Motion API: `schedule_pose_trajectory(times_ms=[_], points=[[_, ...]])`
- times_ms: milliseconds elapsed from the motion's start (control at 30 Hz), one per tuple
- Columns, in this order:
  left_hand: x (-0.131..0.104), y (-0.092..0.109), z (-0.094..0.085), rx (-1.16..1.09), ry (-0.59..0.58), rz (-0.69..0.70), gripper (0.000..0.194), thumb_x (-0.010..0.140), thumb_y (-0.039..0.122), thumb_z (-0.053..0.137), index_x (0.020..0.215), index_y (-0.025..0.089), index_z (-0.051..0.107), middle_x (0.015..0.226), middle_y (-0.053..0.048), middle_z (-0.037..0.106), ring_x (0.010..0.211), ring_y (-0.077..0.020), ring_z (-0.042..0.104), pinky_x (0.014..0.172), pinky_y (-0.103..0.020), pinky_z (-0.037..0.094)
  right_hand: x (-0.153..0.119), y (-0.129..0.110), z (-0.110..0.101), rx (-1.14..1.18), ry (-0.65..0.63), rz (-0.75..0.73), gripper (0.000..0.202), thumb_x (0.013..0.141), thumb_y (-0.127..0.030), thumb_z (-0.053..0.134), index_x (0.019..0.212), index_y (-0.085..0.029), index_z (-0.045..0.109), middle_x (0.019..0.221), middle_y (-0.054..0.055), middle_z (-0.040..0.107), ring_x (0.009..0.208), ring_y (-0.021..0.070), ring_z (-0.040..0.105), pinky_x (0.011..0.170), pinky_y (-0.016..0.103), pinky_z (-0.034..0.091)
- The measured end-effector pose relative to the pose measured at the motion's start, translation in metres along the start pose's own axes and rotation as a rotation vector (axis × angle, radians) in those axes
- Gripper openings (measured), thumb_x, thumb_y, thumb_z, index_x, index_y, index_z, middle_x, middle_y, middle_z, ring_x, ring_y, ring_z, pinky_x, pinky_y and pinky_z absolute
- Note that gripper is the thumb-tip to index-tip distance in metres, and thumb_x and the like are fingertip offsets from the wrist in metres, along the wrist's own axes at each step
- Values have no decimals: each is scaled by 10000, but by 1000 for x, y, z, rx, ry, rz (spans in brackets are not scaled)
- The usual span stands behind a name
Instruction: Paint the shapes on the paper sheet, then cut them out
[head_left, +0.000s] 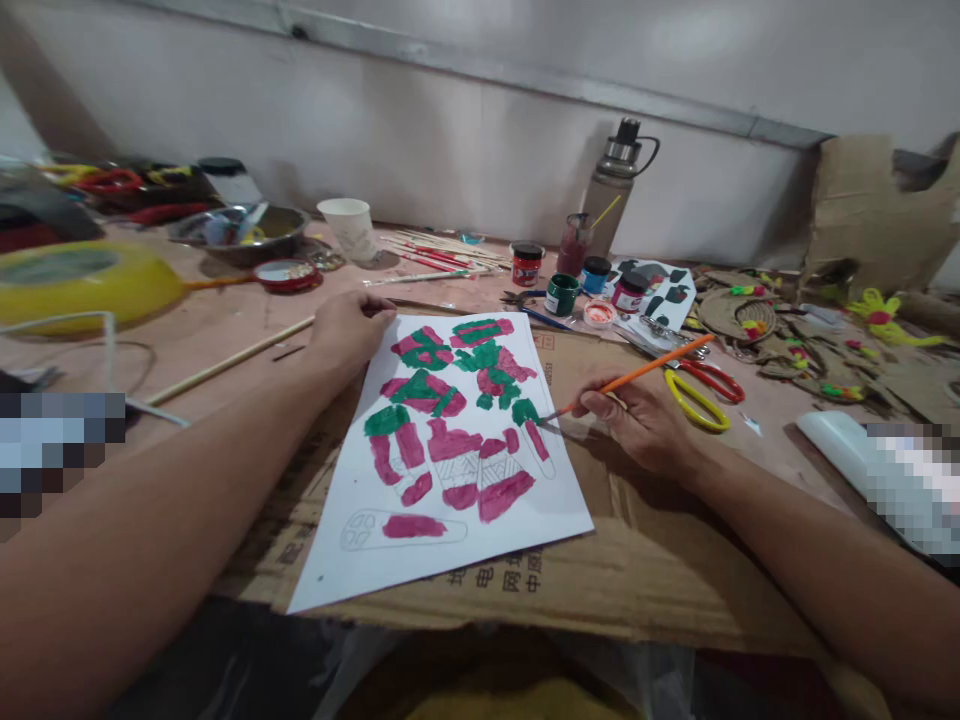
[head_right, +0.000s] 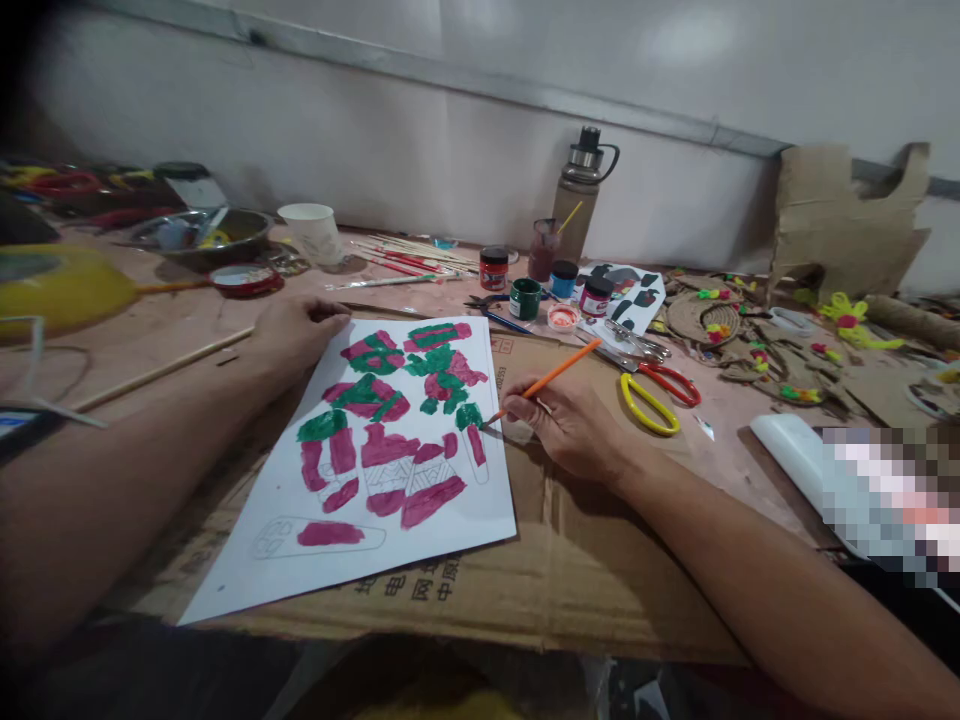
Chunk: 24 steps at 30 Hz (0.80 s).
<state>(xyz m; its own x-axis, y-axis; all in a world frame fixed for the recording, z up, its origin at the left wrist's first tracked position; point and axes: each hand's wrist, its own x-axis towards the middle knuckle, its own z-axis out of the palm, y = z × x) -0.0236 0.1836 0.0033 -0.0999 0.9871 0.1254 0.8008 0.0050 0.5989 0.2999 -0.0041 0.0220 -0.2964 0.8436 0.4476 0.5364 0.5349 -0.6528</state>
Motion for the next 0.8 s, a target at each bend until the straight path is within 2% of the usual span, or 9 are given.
schedule_pose_trajectory(times_ms=[133, 267, 400, 533, 633, 700, 800], points=[[5, -4, 4, -18, 28, 13, 263, 929, 188, 657, 1129, 135, 820, 1169, -112, 837, 1048, -261, 744, 993, -351, 552, 1, 2, 0, 80, 75, -13, 386, 1129, -539, 614, 940, -236, 760, 838, 31, 806, 749, 185, 748, 712, 309, 585], [6, -2, 4, -39, 28, 14, 203, 925, 185, 664, 1066, 136, 801, 1153, -114, 835, 1023, -248, 738, 938, -332, 545, 6, 7, 1, 115, 272, -26, 419, 1108, -604, 633, 940, -241, 756, 800, 22, 794, 735, 184, 760, 723, 324, 601], [5, -3, 3, -33, 36, 5, 117, 865, 213, 676, 937, 197, 766, 1041, -78, 832, 1029, -259, 745, 911, -347, 542, 16, 14, -4, 159, 447, -81, 411, 1082, -642, 656, 964, -255, 729, 797, -2, 777, 706, 168, 754, 692, 312, 606], [4, -8, 5, -83, 60, 17, 119, 847, 324, 650, 889, 270, 748, 941, -47, 811, 1081, -276, 744, 942, -395, 533, 38, 28, -19, 113, 573, -50, 506, 1025, -756, 657, 954, -257, 707, 820, -1, 767, 675, 163, 730, 673, 315, 604], [4, -9, 7, -118, 65, 15, 110, 833, 322, 645, 869, 270, 735, 903, -48, 799, 1084, -284, 748, 923, -402, 530, 65, 47, -35, -15, 589, -15, 599, 1007, -833, 596, 914, -249, 696, 751, 10, 746, 669, 184, 727, 685, 332, 592], [2, -6, 6, -125, 64, 7, 77, 831, 260, 658, 863, 240, 725, 924, -59, 801, 1069, -278, 750, 932, -390, 531, 84, 61, -42, -100, 584, -7, 578, 1036, -797, 569, 919, -244, 690, 741, 23, 744, 686, 201, 732, 705, 346, 585], [-1, 0, 3, -133, 50, -6, 50, 858, 173, 665, 869, 192, 710, 997, -92, 811, 1053, -270, 748, 951, -365, 538, 108, 82, -44, -214, 567, 55, 432, 1100, -617, 558, 907, -244, 662, 754, 40, 748, 713, 223, 738, 758, 369, 583]])
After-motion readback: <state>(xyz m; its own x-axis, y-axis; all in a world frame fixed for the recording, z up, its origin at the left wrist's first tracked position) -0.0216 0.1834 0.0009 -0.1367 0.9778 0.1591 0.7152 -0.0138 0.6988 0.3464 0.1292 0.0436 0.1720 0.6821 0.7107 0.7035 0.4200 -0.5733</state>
